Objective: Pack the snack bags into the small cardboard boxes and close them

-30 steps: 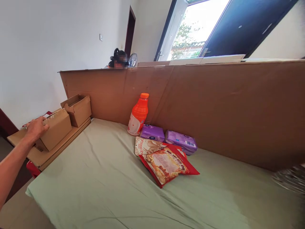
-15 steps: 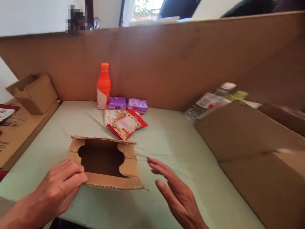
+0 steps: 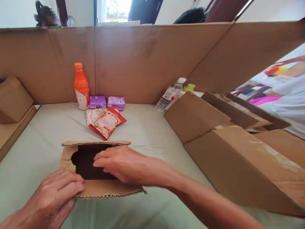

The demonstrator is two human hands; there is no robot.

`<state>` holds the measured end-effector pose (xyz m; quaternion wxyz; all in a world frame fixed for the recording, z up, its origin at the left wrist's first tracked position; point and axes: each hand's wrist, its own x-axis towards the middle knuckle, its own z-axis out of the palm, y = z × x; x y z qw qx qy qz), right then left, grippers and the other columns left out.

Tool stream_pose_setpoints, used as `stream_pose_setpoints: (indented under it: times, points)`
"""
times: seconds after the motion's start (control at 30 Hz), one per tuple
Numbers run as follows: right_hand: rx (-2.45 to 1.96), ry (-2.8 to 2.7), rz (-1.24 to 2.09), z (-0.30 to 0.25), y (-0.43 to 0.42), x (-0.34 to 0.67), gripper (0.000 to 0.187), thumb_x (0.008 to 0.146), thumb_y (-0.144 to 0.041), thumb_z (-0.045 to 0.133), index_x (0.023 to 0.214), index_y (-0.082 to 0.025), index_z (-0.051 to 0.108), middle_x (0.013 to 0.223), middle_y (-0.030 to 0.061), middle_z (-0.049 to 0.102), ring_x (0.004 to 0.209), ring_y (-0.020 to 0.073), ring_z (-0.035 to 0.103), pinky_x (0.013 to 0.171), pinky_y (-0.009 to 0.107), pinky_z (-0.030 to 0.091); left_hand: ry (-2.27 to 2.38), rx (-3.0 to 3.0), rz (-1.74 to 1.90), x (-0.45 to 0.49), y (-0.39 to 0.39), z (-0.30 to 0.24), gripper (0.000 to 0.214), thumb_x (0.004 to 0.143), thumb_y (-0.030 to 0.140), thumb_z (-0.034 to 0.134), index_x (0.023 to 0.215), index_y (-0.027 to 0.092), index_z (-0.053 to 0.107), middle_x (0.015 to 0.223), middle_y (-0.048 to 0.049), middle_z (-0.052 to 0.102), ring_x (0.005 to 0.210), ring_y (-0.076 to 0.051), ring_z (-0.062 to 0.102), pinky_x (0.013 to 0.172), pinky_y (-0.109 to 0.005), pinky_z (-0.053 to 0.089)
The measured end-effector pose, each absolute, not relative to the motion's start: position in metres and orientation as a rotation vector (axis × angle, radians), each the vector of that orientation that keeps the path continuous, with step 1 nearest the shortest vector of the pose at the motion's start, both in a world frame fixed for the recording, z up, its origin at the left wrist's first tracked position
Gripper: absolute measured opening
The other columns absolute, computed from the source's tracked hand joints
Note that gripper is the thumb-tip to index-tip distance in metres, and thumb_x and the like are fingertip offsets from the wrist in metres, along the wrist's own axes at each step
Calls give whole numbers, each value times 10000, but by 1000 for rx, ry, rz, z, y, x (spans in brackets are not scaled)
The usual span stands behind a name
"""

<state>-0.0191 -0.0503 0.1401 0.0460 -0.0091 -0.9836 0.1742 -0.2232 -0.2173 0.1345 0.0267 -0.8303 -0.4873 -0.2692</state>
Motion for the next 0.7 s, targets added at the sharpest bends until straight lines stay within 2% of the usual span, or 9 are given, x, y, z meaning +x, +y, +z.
stream_pose_setpoints:
  times: [0.13,0.23,0.33,0.4,0.5,0.57,0.7]
  points:
    - [-36,-3540,238,157,-50,-47,160,953,-190,637,990,-92,758,911,144,782,808,251,746,632,313,503,-1502,-2586,-766,-222,-216,139,316,877,7,402,1058,219,551,926,11,769,834,-101,718,752,-194,548]
    - [-180,-3381,264,166,-50,-15,163,979,-240,613,958,-142,741,871,105,766,789,238,721,688,331,495,-1503,-2566,-770,-222,-214,143,333,850,4,389,1007,239,565,904,33,771,831,-98,720,748,-198,540]
    - [-409,-3027,556,156,-40,35,183,999,-245,567,1033,-182,735,986,90,768,883,216,711,808,335,514,-1497,-2552,-719,-225,-210,140,376,805,17,404,1013,249,613,991,52,779,927,-106,722,909,-232,513]
    - [-532,-2771,879,134,-30,62,235,1004,-307,556,1110,-201,737,1082,95,768,900,197,713,823,323,533,-1505,-2521,-676,-228,-208,132,362,803,43,424,1020,239,638,1068,36,777,991,-133,715,1041,-284,446]
    - [-756,-2214,1325,94,-11,78,328,963,-487,597,1020,-206,756,911,77,775,771,185,698,743,316,551,-1531,-2411,-705,-232,-206,116,278,834,90,492,1010,214,669,1104,-19,774,1055,-189,696,1160,-365,329]
    - [-963,-1786,1498,71,6,70,347,905,-532,661,916,-195,746,819,67,757,688,170,667,679,300,538,-1558,-2339,-732,-234,-207,104,238,842,107,538,1003,206,683,1136,-53,767,1121,-222,667,1183,-397,296]
    - [-1310,-1333,1800,39,45,18,266,843,-386,761,961,-154,703,1030,127,767,750,164,699,594,245,506,-1629,-2251,-779,-236,-212,88,276,805,76,551,1010,196,692,1285,-106,712,1303,-261,566,1191,-426,294]
